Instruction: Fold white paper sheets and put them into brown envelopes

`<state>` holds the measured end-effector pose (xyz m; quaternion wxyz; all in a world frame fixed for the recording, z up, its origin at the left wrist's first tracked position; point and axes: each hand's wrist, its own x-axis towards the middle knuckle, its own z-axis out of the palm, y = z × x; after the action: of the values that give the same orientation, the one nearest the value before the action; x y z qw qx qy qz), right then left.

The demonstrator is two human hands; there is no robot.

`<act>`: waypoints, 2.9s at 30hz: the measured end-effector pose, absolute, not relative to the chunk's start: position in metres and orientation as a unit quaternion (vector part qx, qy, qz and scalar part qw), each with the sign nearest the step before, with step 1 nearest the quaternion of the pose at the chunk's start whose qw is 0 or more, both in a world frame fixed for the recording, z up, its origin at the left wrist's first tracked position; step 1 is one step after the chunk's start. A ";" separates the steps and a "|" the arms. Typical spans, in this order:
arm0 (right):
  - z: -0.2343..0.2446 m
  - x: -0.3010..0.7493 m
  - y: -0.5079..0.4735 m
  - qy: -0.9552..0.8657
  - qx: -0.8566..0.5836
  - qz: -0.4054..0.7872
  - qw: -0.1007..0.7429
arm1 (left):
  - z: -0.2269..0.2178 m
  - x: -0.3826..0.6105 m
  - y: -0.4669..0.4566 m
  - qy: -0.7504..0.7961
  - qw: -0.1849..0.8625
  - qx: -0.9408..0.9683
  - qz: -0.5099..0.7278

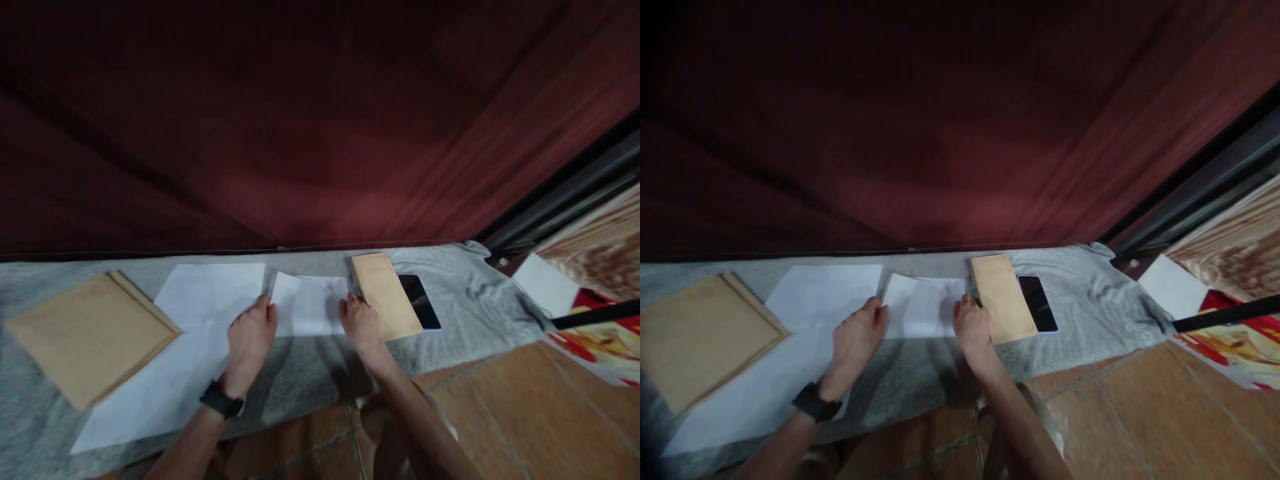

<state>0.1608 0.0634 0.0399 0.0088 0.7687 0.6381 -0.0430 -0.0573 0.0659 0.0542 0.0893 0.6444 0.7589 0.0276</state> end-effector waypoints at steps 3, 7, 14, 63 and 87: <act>0.037 0.158 0.064 0.643 0.765 -0.031 -0.004 | 0.050 -0.054 0.064 0.753 0.058 0.655 0.033; 0.035 0.155 0.064 0.650 0.759 -0.020 -0.010 | 0.046 -0.054 0.065 0.746 0.038 0.663 0.046; 0.032 0.152 0.065 0.664 0.746 0.027 -0.029 | 0.044 -0.053 0.067 0.747 0.038 0.662 0.047; -0.006 0.125 0.069 0.778 0.609 -0.039 -0.149 | 0.002 -0.036 0.073 0.686 0.024 0.700 0.197; 0.001 0.136 0.073 0.792 0.590 -0.056 -0.144 | 0.057 -0.058 0.078 0.786 0.208 0.580 0.043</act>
<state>0.1357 0.0734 0.0009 -0.1439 0.5904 0.7922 -0.0557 -0.0580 0.0780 0.0571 0.2076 0.5805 0.7862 0.0427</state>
